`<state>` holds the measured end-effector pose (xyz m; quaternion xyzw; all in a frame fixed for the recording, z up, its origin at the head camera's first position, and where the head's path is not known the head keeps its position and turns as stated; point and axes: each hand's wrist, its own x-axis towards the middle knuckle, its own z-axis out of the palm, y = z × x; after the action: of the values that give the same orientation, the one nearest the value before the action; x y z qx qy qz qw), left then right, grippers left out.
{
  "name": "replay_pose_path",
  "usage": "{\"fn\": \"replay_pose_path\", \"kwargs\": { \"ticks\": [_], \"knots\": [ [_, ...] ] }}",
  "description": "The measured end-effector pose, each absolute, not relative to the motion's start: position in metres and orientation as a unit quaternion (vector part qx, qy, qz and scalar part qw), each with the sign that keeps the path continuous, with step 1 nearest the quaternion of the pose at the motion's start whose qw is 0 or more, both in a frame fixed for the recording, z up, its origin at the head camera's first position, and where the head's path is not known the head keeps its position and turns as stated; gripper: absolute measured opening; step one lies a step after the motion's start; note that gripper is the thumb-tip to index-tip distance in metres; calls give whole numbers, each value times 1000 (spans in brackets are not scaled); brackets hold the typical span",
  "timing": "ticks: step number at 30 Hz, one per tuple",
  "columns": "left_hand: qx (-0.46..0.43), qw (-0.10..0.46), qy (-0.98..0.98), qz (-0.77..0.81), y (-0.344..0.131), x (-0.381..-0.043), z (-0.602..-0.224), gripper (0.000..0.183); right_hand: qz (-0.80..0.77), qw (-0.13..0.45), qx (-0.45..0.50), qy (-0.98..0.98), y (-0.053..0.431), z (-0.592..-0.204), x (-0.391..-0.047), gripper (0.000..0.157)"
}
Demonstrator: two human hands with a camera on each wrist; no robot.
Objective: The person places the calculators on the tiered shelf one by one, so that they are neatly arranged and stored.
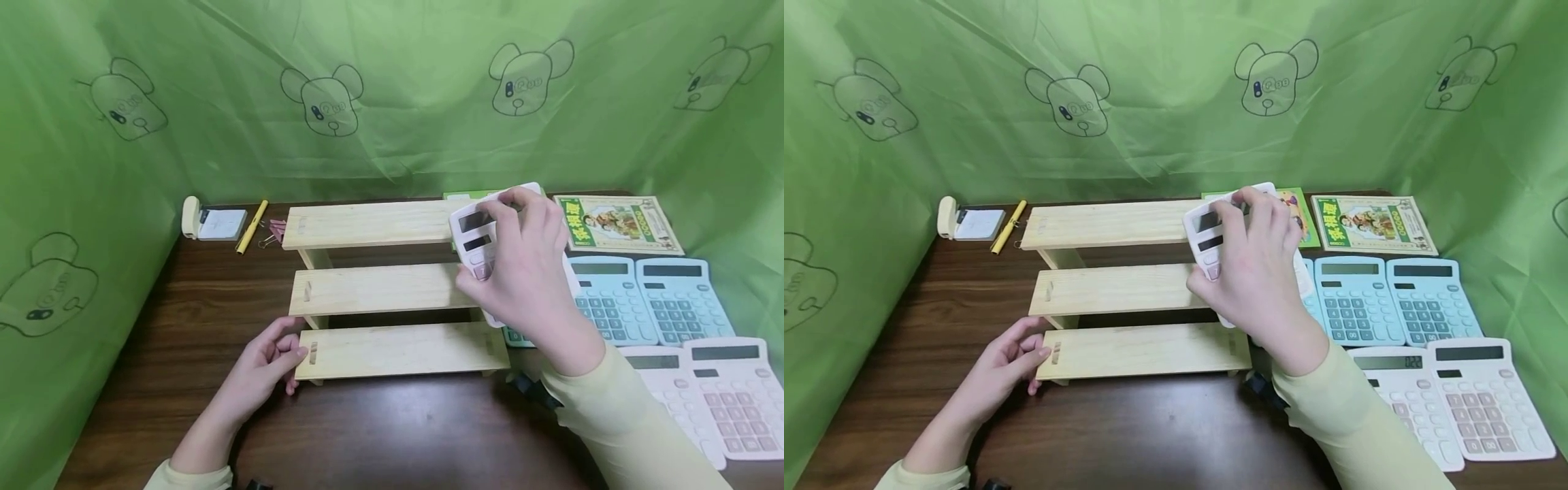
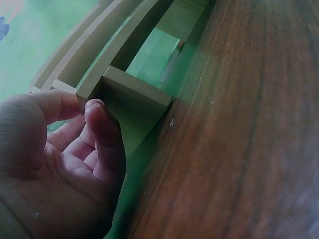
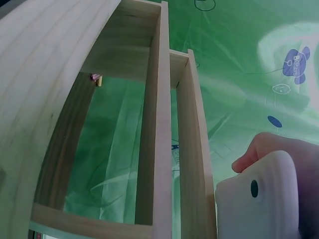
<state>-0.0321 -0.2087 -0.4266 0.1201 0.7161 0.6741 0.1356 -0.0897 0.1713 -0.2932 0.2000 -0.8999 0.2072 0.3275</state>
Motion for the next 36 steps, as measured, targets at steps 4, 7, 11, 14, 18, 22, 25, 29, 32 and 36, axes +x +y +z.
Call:
{"fn": "replay_pose_path", "kwargs": {
  "ticks": [4,7,11,14,18,22,25,29,32,36],
  "knots": [
    [124,136,717,672,-209,-32,-428,42,205,330,202,-899,170,-292,-92,66],
    [118,134,721,669,-209,-31,-428,42,210,328,202,-899,168,-292,-91,63],
    [120,135,722,668,-208,-31,-427,42,206,318,208,-902,167,-291,-87,60],
    [124,131,723,667,-209,-31,-427,42,188,302,217,-909,169,-288,-84,66],
    [130,129,724,665,-211,-32,-426,40,149,247,215,-933,171,-284,-79,86],
    [140,130,720,668,-211,-33,-428,38,115,207,205,-950,173,-282,-76,91],
    [140,130,716,671,-211,-33,-430,38,124,211,203,-948,174,-282,-75,85],
    [145,134,712,674,-213,-32,-431,37,160,233,197,-939,171,-285,-76,76],
    [148,136,711,674,-214,-32,-431,37,173,254,198,-931,169,-288,-79,71],
    [147,136,714,670,-215,-34,-431,38,180,276,212,-920,166,-292,-83,74]
  ]
}}
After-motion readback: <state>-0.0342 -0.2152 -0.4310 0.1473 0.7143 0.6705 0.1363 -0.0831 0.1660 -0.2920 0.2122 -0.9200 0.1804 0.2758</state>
